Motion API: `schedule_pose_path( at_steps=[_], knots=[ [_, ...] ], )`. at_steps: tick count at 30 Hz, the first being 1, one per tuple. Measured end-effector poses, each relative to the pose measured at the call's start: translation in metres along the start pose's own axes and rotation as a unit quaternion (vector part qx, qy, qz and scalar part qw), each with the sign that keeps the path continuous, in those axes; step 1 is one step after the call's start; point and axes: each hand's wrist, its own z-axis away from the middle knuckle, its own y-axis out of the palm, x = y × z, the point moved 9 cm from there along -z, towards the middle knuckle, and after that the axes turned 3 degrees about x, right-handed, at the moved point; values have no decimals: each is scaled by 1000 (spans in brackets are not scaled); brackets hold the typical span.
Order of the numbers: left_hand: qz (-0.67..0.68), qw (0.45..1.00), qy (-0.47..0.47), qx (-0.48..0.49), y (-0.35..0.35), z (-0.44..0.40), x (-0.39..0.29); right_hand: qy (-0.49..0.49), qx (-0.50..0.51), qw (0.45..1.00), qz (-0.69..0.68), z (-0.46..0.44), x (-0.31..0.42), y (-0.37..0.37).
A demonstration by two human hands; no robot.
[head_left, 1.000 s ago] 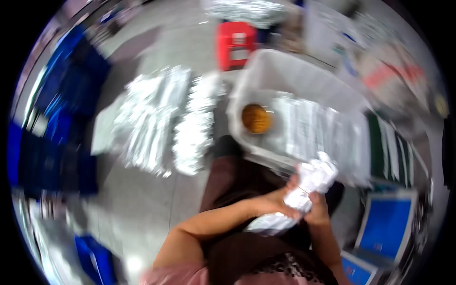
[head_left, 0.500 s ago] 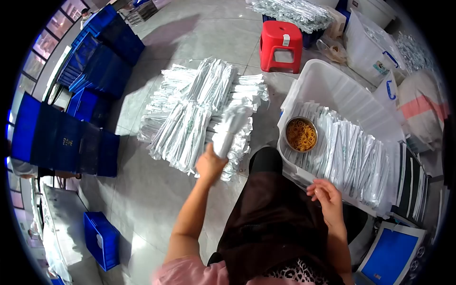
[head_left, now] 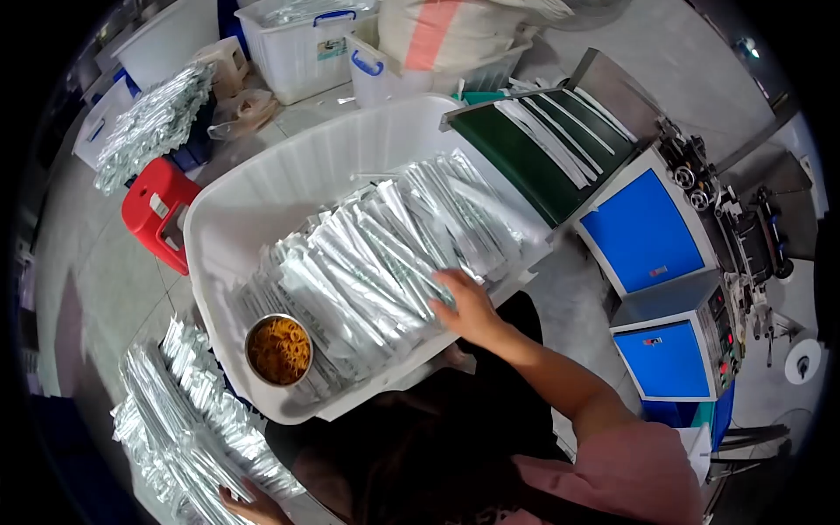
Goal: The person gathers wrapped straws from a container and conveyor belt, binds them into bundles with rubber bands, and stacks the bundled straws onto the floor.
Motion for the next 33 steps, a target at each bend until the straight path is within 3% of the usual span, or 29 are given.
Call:
schedule_pose_path(
  at_steps=[2, 3, 4, 5, 7, 8, 10, 12, 14, 16, 18, 19, 22, 26, 29, 31, 33],
  knots=[
    [97, 995, 26, -27, -31, 16, -72, -3, -38, 997, 64, -29, -37, 8],
    [-22, 988, 135, -73, -63, 10, -155, 24, -25, 994, 105, -47, -54, 13],
    [-52, 977, 191, -75, -74, 19, -199, 51, -11, 988, 145, -64, -69, 16],
    [8, 987, 159, -12, -68, 30, -216, 51, -11, 989, 139, -80, -81, 16],
    [49, 979, 193, 51, -48, 47, -244, 192, 32, 947, 255, -106, -127, 13],
    [66, 975, 191, 91, -36, 53, -249, 192, 32, 948, 250, -117, -139, 9],
    [24, 975, 192, 112, -19, 57, -249, 375, 122, 878, 273, -111, -198, -8],
    [-20, 972, 191, 134, -7, 56, -249, 498, 157, 829, 202, -103, -239, -21],
    [-58, 965, 204, 154, -1, 52, -249, 423, 155, 886, 110, -108, -310, 0],
    [-53, 965, 211, 148, 1, 48, -253, 441, 139, 878, 125, -113, -302, -17],
    [-58, 964, 202, 164, 6, 47, -254, 429, 213, 878, -19, -110, -305, -6],
    [-74, 964, 193, 166, 7, 45, -253, 405, 159, 901, -5, -113, -310, 0],
    [-113, 957, 204, 173, 7, 44, -265, 300, 172, 938, -3, -107, -292, 13],
    [-94, 955, 213, 182, 6, 44, -268, 344, 145, 928, 6, -101, -272, 14],
    [-97, 950, 229, 190, 9, 50, -263, 351, 110, 922, 119, -105, -222, -3],
    [-62, 959, 210, 181, 7, 54, -259, 321, 76, 912, 245, -107, -196, -9],
    [-31, 960, 227, 161, 2, 55, -262, 263, 39, 920, 287, -102, -184, -3]
  ],
)
